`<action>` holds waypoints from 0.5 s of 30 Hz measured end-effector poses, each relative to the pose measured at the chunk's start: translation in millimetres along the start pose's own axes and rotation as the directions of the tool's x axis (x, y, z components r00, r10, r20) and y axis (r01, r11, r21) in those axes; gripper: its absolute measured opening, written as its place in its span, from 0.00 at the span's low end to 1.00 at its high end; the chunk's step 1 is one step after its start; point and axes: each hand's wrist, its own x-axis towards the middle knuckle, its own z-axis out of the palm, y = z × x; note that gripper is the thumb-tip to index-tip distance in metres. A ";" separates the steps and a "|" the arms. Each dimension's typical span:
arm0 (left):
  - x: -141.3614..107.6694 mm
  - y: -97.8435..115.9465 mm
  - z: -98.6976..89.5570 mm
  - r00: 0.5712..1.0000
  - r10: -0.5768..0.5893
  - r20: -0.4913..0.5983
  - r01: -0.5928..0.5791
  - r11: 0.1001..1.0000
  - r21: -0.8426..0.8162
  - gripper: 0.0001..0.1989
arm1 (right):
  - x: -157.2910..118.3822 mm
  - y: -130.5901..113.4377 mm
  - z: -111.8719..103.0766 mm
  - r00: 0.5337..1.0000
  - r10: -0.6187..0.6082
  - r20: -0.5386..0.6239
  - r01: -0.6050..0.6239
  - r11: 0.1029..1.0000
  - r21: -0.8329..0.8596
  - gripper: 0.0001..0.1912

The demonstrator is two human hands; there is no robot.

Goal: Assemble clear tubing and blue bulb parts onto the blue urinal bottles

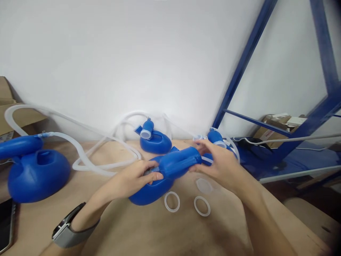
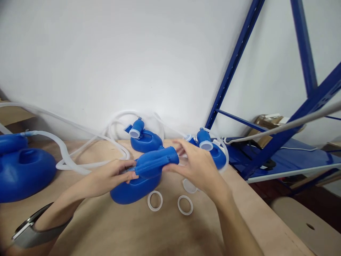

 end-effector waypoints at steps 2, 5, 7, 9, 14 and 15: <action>1.0 1.8 6.9 0.998 0.057 0.001 -0.057 0.998 0.031 0.19 | 6.0 -4.0 14.1 0.990 -0.139 -0.032 0.142 0.975 0.172 0.47; 2.5 6.0 20.8 0.989 0.129 -0.065 -0.121 0.986 0.111 0.17 | 14.1 -2.6 27.4 0.948 -0.292 -0.128 0.319 0.887 0.335 0.30; 5.9 6.9 31.9 0.984 0.134 -0.113 -0.118 0.982 0.145 0.18 | 14.1 1.3 27.0 0.921 -0.315 -0.229 0.377 0.871 0.315 0.22; 11.1 4.7 40.2 0.977 0.098 -0.191 -0.067 0.984 0.165 0.19 | 8.2 5.5 16.9 0.889 -0.352 -0.293 0.424 0.875 0.236 0.24; 14.0 0.2 36.7 0.912 -0.206 -0.356 0.274 0.950 0.153 0.32 | -10.5 14.3 -30.9 0.822 -0.289 -0.491 0.381 0.920 0.095 0.20; 10.5 2.0 34.7 0.942 -0.194 -0.275 0.251 0.949 0.189 0.32 | -10.8 16.6 -37.0 0.850 -0.270 -0.452 0.376 0.913 0.162 0.18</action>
